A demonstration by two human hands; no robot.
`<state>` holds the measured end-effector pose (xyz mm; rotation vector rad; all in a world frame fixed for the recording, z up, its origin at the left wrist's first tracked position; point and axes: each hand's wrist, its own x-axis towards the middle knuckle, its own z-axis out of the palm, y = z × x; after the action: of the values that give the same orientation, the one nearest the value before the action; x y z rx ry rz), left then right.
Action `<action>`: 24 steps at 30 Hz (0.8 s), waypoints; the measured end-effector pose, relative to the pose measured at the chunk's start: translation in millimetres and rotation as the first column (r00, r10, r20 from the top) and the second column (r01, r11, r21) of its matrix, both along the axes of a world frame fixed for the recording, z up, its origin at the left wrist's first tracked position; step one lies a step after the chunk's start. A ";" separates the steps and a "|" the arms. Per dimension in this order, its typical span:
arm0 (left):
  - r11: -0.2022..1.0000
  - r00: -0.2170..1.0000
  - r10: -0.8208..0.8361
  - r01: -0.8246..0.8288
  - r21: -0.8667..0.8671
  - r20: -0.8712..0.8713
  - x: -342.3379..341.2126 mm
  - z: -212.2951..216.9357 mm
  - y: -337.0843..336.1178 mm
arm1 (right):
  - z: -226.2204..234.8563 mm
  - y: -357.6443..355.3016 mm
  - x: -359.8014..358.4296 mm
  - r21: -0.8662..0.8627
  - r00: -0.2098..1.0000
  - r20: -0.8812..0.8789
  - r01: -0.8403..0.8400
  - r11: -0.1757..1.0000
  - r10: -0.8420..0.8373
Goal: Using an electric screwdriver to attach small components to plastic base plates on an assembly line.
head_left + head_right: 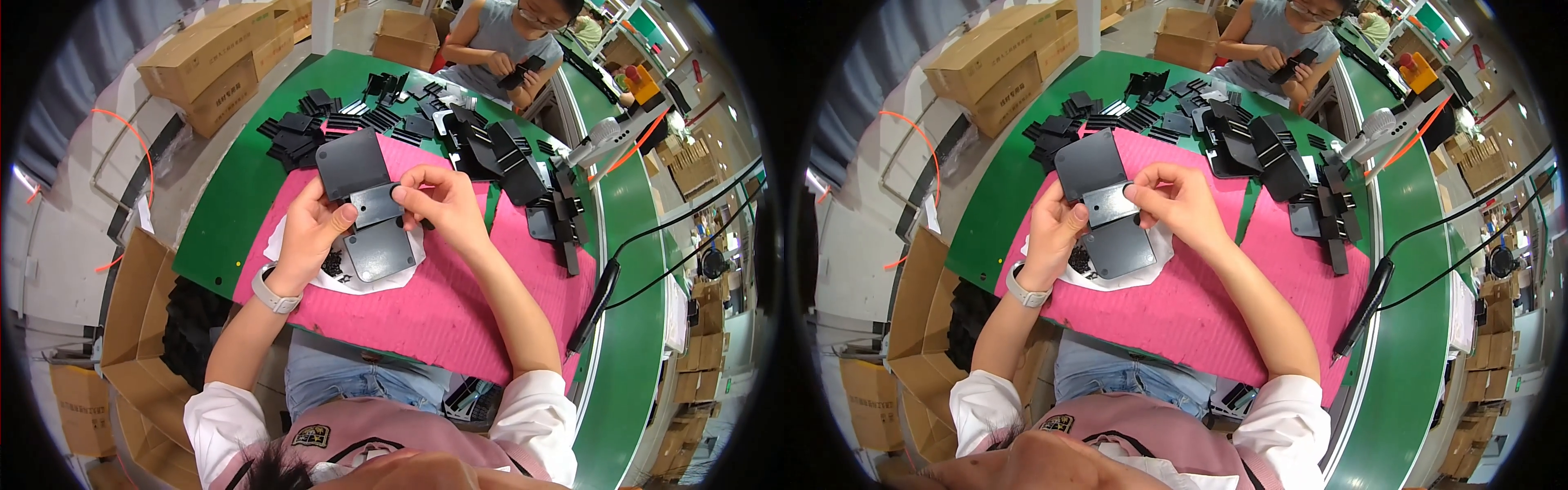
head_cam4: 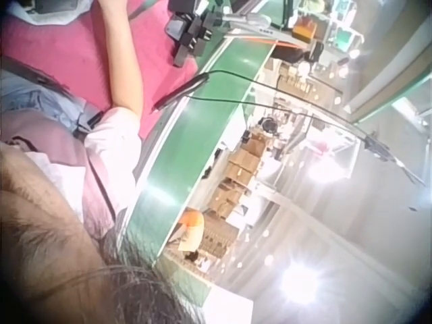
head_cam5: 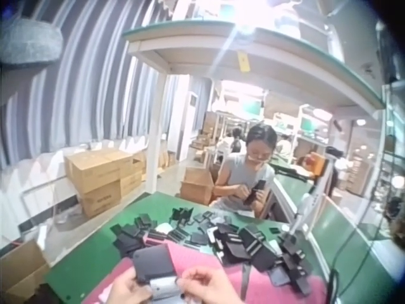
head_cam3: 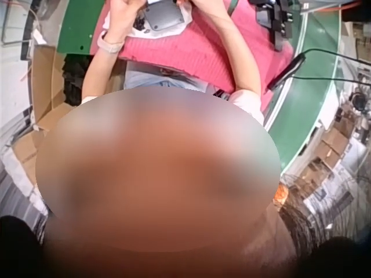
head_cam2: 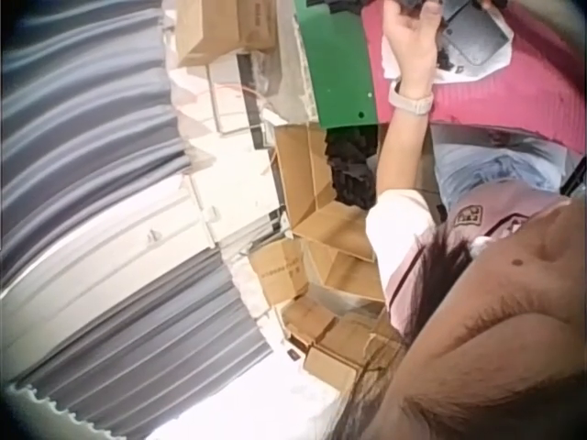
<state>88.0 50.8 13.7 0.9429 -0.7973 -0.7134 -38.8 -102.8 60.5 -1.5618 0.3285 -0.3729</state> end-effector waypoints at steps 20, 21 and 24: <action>0.994 0.982 -0.081 0.067 0.084 0.171 2.0 -1.5 7.9 | 10.2 13.9 -37.5 -0.102 0.976 -0.219 -0.019 0.995 -0.004; 0.991 0.956 -0.057 0.019 0.134 0.288 6.5 -2.2 13.3 | 15.3 14.0 -49.3 -0.069 0.972 -0.234 0.000 0.998 -0.016; 0.916 0.633 0.082 -0.353 0.192 0.770 16.9 21.7 34.1 | 12.2 6.4 -103.1 -0.086 0.928 -0.293 0.216 0.973 -0.232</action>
<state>105.0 84.9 35.4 1.6707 -1.2837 -0.1959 -141.9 -96.5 72.7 -1.6385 0.7453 -0.3208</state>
